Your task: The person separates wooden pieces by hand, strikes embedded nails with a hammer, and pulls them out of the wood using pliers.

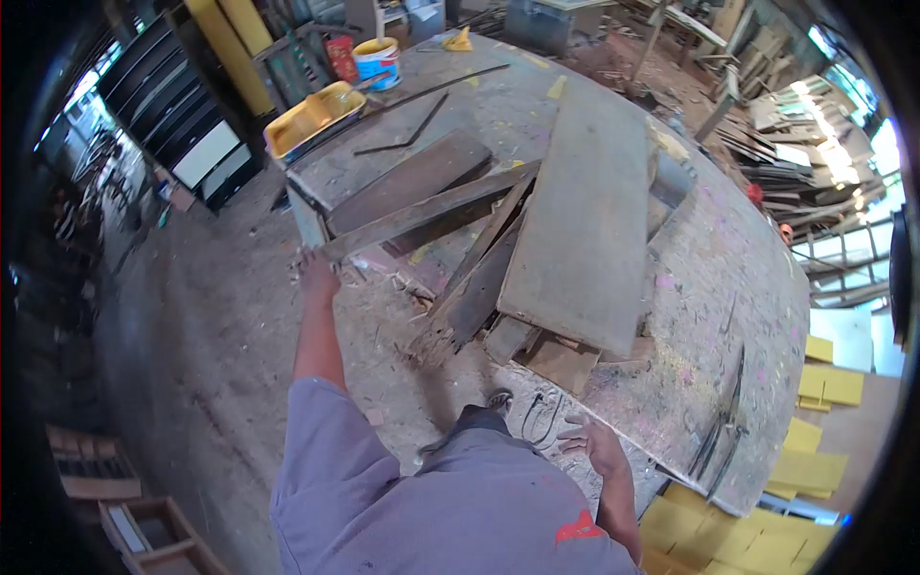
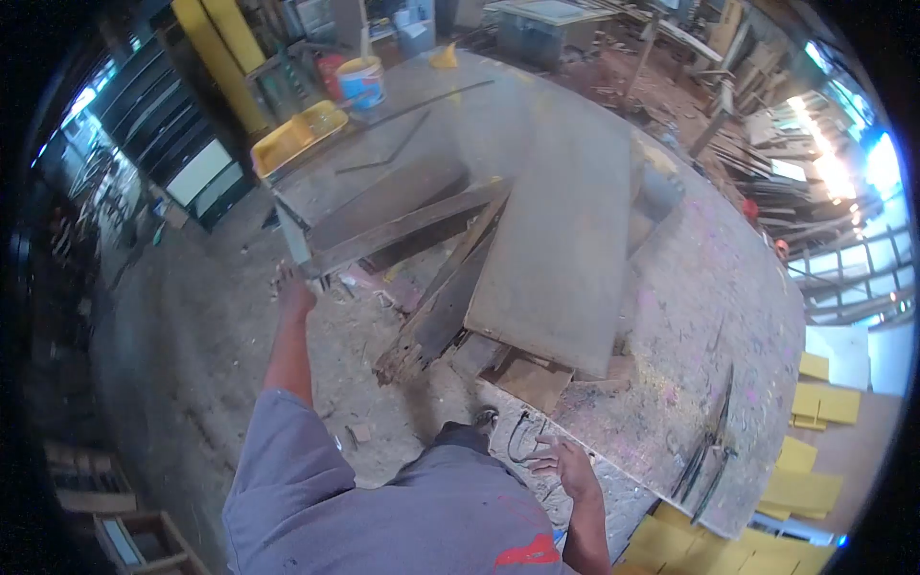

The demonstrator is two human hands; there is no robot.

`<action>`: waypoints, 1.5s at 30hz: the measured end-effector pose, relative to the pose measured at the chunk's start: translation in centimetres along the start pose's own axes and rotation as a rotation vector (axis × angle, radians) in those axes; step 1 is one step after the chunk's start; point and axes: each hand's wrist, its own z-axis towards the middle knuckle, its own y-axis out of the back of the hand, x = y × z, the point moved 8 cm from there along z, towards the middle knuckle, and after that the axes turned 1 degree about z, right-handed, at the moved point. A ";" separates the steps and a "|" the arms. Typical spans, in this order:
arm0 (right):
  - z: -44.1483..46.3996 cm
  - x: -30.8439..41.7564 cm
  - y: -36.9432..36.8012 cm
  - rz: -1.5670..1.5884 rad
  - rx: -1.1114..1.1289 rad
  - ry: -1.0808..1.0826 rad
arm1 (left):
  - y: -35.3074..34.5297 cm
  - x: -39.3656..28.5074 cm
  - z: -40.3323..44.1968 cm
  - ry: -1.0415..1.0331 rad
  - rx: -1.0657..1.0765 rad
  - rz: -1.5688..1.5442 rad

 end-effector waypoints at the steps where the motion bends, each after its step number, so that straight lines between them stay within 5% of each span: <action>1: -0.4 -0.8 -0.2 -0.023 -0.057 -0.001 | 0.0 0.8 0.3 -0.012 0.033 0.002; 5: -0.8 -4.4 -2.0 -0.044 -0.208 0.068 | 2.2 1.2 3.2 -0.048 0.394 -0.129; 7: -0.5 -7.4 -3.2 0.005 -0.251 0.105 | 1.2 3.0 5.7 -0.205 0.249 -0.206; 9: -0.9 -12.5 -6.1 0.078 -0.281 0.087 | 1.6 3.7 4.8 -0.190 0.488 -0.199; 11: -1.3 -15.9 -8.9 0.148 -0.316 0.105 | -0.2 2.3 1.4 -0.233 0.995 -0.281; 16: -3.5 -24.8 -17.4 0.275 -0.356 -0.021 | -4.9 -0.1 -6.0 -0.200 1.445 -0.632; 21: -4.3 -29.3 -21.8 0.322 -0.430 -0.109 | -4.3 -2.8 -11.4 -0.079 1.564 -1.125; 28: 0.9 -22.0 -32.0 0.029 -0.291 -0.050 | -0.6 0.7 -16.9 -0.001 1.669 -1.320; 32: 8.0 -12.7 -40.1 -0.455 -0.287 0.368 | 2.9 5.1 -20.4 -0.093 1.601 -1.416; 34: 12.0 -9.4 -44.7 -0.121 -0.376 0.276 | 5.3 7.3 -22.0 -0.099 1.485 -1.345; 36: 15.9 -6.6 -47.1 -0.124 -0.604 0.341 | 4.4 8.8 -24.6 -0.216 1.427 -1.406; 38: 19.8 -7.4 -48.3 -0.212 -0.688 0.281 | 1.1 10.4 -26.4 -0.122 1.466 -1.600; 41: 17.3 -5.5 -52.2 -0.296 -0.769 0.372 | 2.0 12.7 -25.0 -0.205 1.403 -1.588; 45: 14.5 -5.1 -55.0 -0.128 -0.842 0.798 | 4.8 14.8 -23.4 -0.722 1.067 -1.362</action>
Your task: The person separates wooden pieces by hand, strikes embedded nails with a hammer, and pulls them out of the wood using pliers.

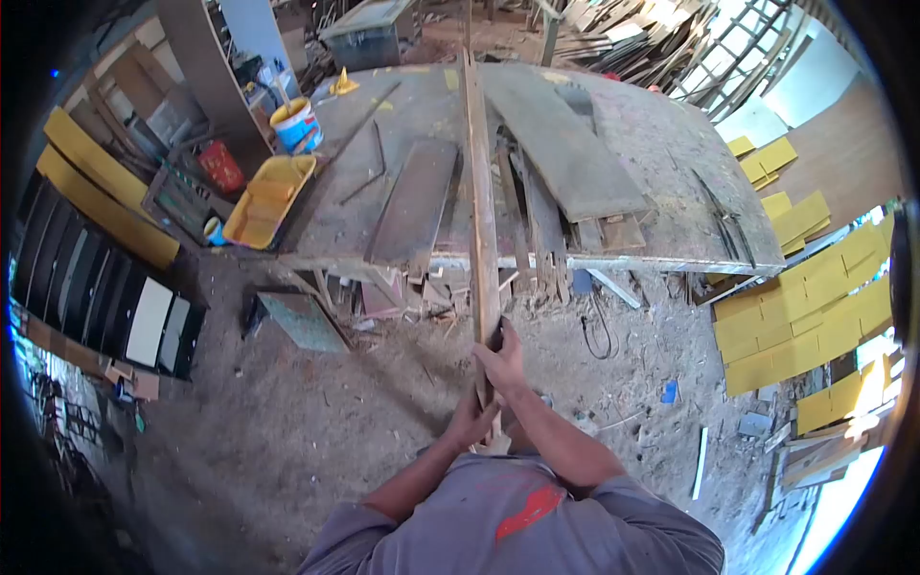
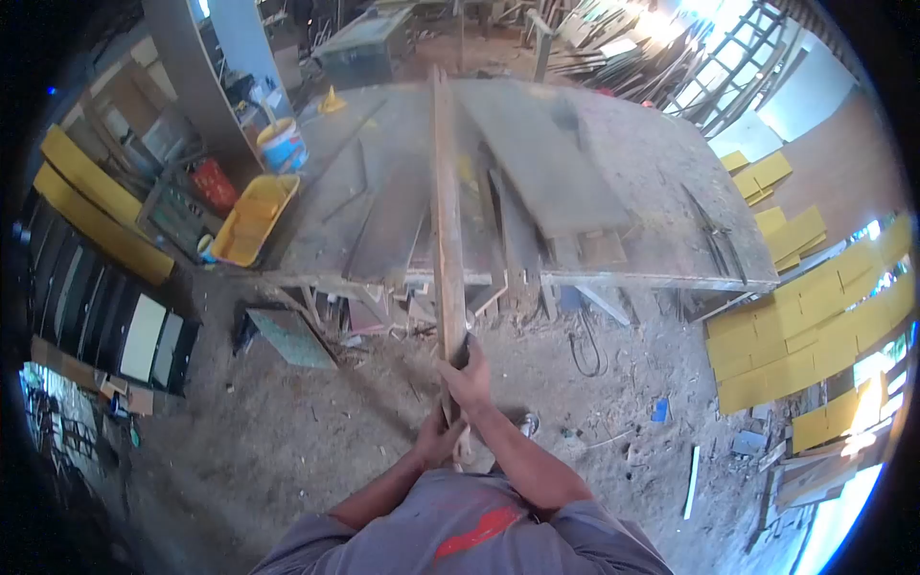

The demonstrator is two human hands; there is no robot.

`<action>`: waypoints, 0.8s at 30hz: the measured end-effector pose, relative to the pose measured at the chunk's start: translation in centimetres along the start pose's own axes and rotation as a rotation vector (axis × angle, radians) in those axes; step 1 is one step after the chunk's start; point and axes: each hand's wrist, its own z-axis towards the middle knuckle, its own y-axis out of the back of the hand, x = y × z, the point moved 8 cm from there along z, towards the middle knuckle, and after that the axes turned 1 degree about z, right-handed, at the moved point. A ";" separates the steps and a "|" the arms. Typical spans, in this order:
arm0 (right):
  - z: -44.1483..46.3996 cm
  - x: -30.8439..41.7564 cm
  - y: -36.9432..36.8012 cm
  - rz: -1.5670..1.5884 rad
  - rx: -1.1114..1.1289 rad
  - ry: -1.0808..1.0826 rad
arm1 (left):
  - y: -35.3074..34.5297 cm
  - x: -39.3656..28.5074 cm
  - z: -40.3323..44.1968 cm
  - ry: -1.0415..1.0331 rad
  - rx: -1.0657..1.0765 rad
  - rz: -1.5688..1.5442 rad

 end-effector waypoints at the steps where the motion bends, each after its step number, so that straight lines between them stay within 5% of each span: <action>1: 0.5 -0.5 -0.5 0.239 0.114 -0.086 | 0.3 -1.3 0.4 -0.088 0.050 0.080; 3: 1.1 -0.9 0.0 0.705 0.360 -0.255 | 0.1 -2.9 0.2 -0.258 0.146 0.234; 4: 1.0 1.1 -0.7 0.971 0.605 -0.266 | 0.4 -2.6 0.3 -0.219 0.205 0.280; 7: 0.0 8.4 1.1 1.265 0.847 -0.330 | 0.9 -2.6 0.6 0.010 0.299 0.094; 14: 2.3 7.3 4.0 1.210 0.819 -0.290 | 5.7 4.4 3.8 0.181 0.146 0.141; 18: 9.6 3.0 8.5 0.634 0.299 -0.328 | 8.9 8.5 8.4 0.194 0.028 0.250; 21: 17.2 7.9 11.1 0.073 0.005 0.106 | 11.0 8.2 10.6 0.185 -0.076 0.292; 24: 25.4 9.5 13.2 -0.405 -0.076 0.047 | 12.6 6.8 14.6 0.193 -0.213 0.319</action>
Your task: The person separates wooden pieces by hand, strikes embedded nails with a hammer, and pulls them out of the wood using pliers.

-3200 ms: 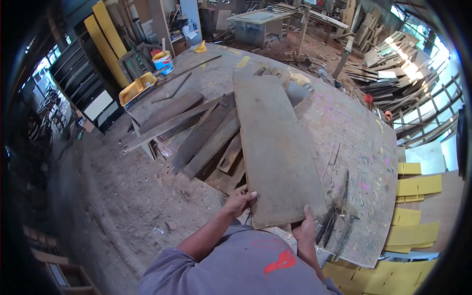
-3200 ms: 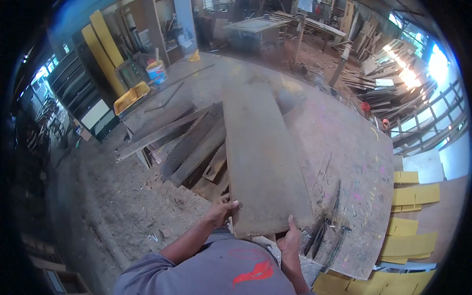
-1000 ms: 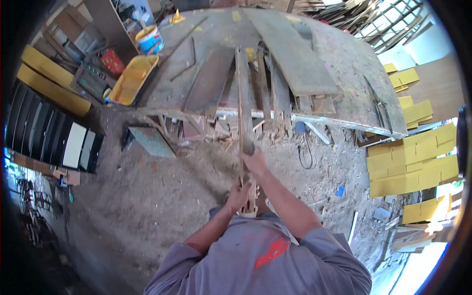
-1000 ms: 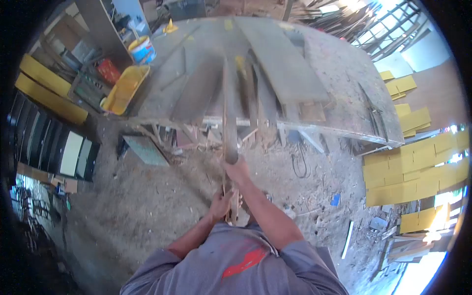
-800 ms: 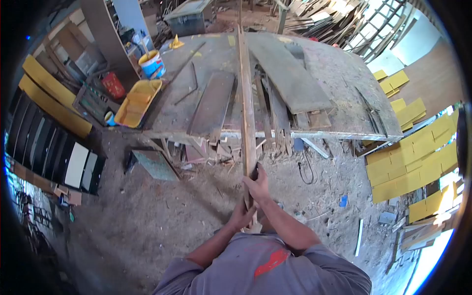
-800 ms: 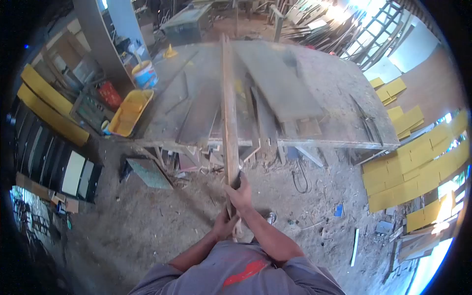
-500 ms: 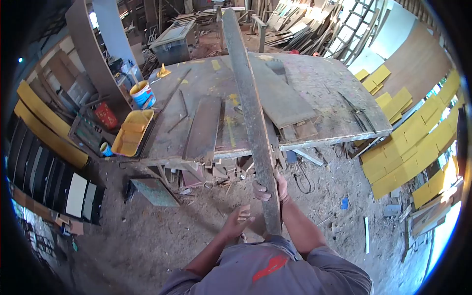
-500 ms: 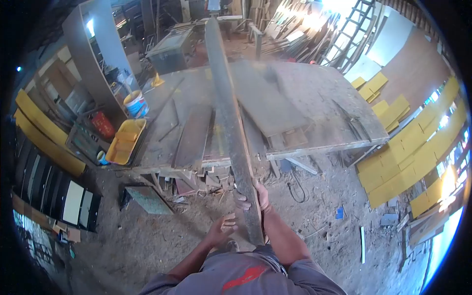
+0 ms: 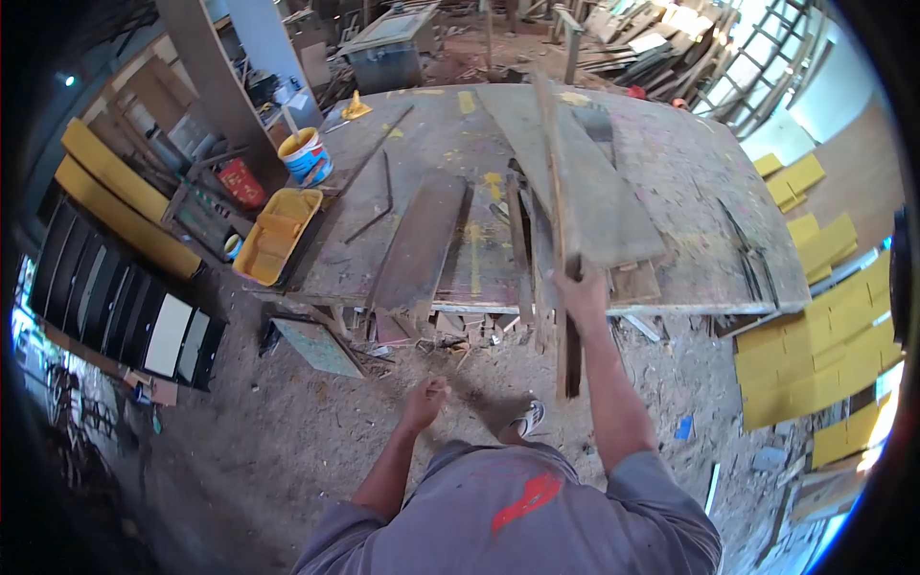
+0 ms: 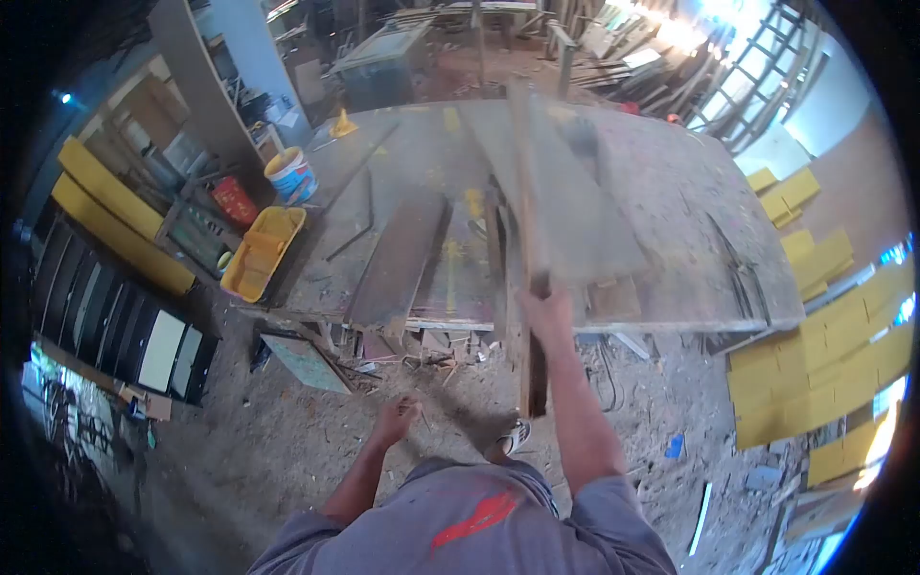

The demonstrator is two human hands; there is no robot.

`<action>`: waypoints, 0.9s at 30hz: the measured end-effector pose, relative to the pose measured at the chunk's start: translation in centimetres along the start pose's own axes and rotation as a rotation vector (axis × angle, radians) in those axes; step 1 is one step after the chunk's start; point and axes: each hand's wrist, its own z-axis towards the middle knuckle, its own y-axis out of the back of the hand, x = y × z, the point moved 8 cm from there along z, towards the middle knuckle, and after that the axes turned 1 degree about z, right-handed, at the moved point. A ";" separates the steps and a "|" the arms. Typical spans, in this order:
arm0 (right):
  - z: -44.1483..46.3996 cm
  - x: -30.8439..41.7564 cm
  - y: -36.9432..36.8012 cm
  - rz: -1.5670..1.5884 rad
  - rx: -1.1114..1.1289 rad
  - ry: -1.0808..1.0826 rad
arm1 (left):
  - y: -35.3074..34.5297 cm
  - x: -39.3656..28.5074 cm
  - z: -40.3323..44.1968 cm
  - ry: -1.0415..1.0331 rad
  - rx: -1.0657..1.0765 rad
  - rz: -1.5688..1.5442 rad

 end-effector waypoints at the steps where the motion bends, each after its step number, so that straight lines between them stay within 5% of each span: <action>1: 2.3 0.5 0.6 -0.071 -0.060 -0.006 | 0.4 0.1 0.7 0.031 -0.045 0.012; 4: 10.8 -1.5 0.3 -0.197 -0.093 -0.097 | 1.8 1.2 4.4 0.189 -0.178 -0.321; 6: 16.0 -2.9 -1.2 -0.323 -0.179 0.249 | 3.2 2.6 7.9 0.179 -0.250 -0.588; 9: 16.2 1.9 -2.2 -0.288 -0.057 0.274 | 5.2 4.0 11.7 0.154 -0.384 -0.960; 13: 9.6 4.7 -8.6 0.005 0.403 0.145 | 7.2 3.0 15.6 0.185 -0.503 -1.190; 18: 2.0 -3.1 -22.2 -0.007 0.816 -0.147 | 7.2 4.6 17.9 0.337 -0.430 -1.076; 21: 0.6 -4.9 -27.7 0.323 0.721 -0.520 | 6.3 2.7 17.3 0.267 -0.288 -1.066; 24: 3.0 -9.5 -32.1 -0.085 0.407 -0.341 | 5.3 -3.9 14.4 0.174 -0.199 -1.036; 27: 3.4 -10.6 -33.8 -0.020 0.261 -0.403 | 5.4 -4.6 13.5 0.274 -0.092 -1.121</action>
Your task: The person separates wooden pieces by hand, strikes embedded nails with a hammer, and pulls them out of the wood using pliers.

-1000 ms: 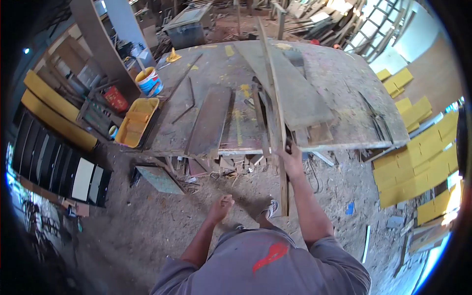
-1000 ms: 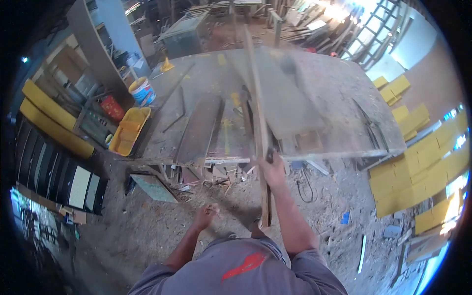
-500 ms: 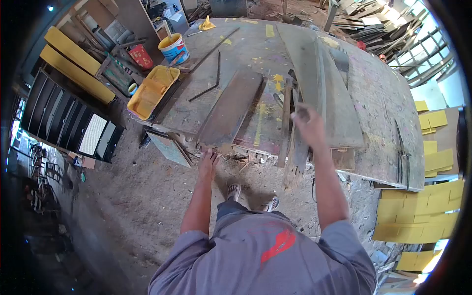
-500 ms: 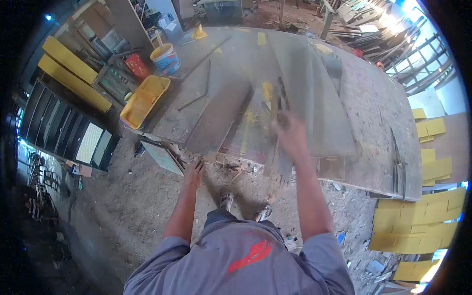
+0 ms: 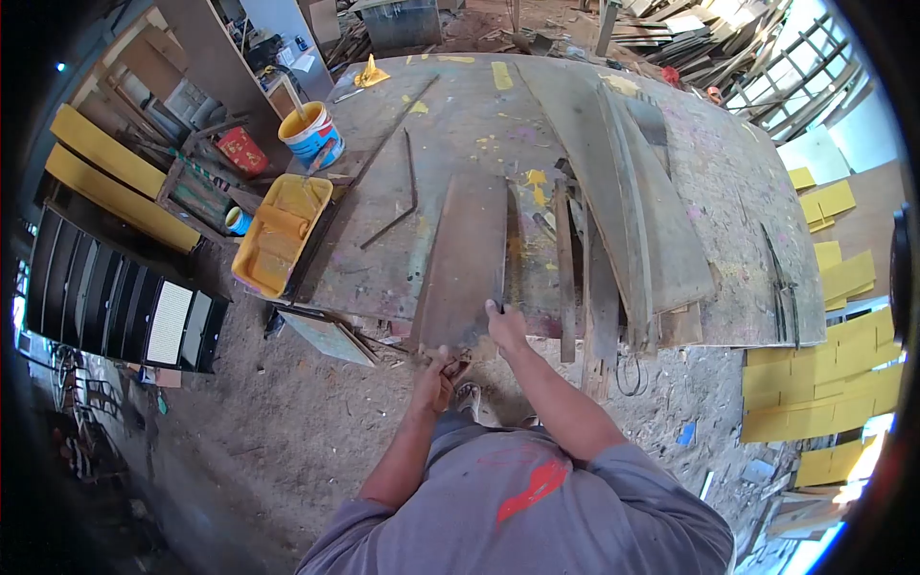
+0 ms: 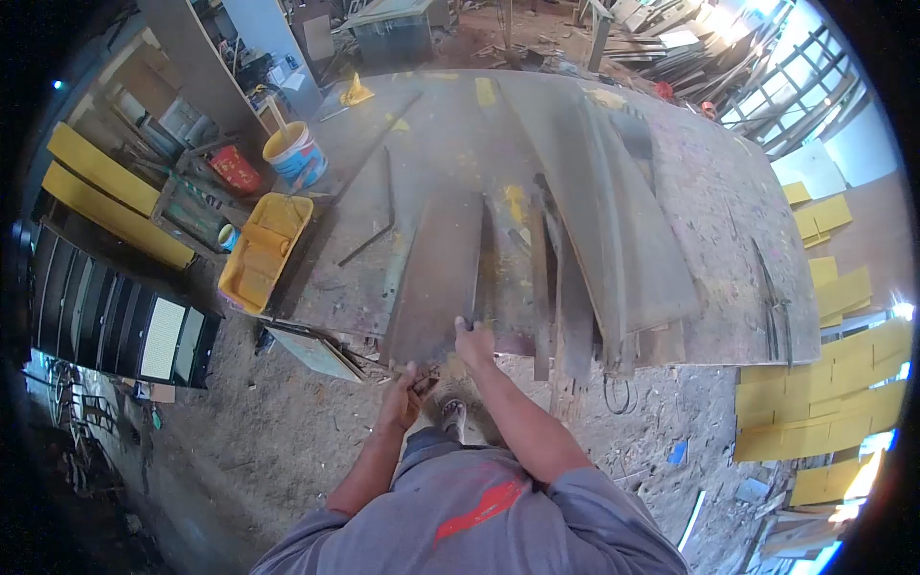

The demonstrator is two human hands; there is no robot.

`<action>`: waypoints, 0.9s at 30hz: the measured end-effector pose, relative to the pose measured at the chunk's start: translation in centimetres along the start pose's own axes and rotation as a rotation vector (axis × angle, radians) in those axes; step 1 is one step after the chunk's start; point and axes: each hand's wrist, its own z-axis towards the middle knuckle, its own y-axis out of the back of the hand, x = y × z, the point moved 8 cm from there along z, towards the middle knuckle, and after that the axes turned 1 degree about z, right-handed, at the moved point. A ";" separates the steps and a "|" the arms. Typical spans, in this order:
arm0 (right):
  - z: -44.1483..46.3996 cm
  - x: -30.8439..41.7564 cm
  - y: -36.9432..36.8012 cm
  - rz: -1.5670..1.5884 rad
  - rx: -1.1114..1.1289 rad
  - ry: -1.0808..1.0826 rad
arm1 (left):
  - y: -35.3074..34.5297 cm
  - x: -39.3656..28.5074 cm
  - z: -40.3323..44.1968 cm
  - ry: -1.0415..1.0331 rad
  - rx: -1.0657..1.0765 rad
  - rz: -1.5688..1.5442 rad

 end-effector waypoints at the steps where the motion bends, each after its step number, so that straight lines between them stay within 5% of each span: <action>1: -0.1 -0.2 -0.5 -0.008 -0.008 -0.009 | 0.8 -0.1 0.2 0.077 0.017 -0.099; 5: -1.0 -0.1 -0.1 -0.093 -0.081 -0.017 | 1.8 -1.0 0.2 0.196 0.107 -0.212; 12: -0.6 1.0 4.3 -0.173 -0.364 -0.049 | 5.1 -1.2 2.6 0.102 -0.072 -0.042; 20: -1.4 -0.1 10.9 0.167 -0.230 -0.066 | 8.1 -2.1 4.3 0.130 -0.002 0.178; 22: -0.8 -2.1 11.9 0.393 -0.146 -0.036 | 8.1 -2.5 4.3 0.063 0.028 0.234; 27: -3.4 -0.2 15.3 0.309 -0.119 0.002 | 5.5 -6.9 2.9 -0.199 0.090 0.563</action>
